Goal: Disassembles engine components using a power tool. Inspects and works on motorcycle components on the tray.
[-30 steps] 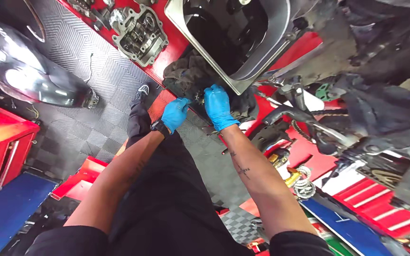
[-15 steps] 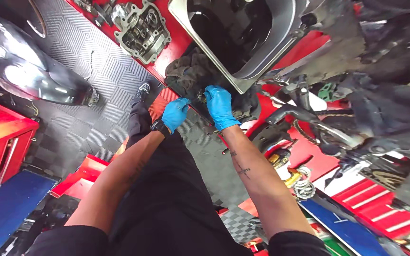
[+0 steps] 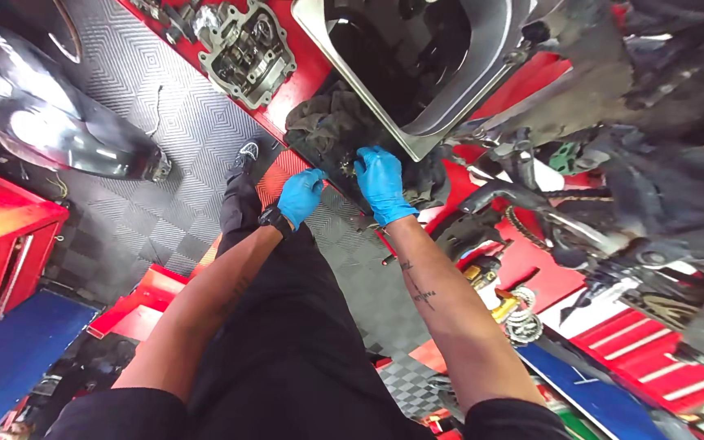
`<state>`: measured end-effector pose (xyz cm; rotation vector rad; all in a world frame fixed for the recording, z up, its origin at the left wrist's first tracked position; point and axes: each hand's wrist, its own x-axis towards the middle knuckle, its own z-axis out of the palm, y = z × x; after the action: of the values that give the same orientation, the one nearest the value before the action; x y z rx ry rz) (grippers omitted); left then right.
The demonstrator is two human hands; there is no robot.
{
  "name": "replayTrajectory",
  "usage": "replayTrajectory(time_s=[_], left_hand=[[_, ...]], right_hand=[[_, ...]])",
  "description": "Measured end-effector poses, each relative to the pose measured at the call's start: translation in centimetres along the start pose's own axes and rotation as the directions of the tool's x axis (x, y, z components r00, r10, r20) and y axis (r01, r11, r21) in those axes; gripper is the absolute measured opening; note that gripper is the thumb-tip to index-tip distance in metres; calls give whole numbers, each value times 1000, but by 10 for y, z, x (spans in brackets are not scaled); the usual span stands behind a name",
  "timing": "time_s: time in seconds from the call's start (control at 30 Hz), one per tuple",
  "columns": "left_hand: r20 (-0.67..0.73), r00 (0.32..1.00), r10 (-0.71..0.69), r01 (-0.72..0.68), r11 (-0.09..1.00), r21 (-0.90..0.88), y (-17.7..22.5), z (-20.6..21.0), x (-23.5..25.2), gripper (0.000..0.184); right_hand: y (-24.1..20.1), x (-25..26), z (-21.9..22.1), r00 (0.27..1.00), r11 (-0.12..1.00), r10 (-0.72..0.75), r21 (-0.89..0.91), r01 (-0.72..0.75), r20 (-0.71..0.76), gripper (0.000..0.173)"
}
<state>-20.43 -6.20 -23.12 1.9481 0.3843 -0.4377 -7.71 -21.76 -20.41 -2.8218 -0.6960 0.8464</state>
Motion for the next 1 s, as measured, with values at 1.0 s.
replayTrajectory(time_s=[1.0], left_hand=[[215, 976, -43, -10, 971, 240, 30, 4, 23, 58]], right_hand=[[-1, -12, -8, 1000, 1000, 6, -29, -5, 5, 22]])
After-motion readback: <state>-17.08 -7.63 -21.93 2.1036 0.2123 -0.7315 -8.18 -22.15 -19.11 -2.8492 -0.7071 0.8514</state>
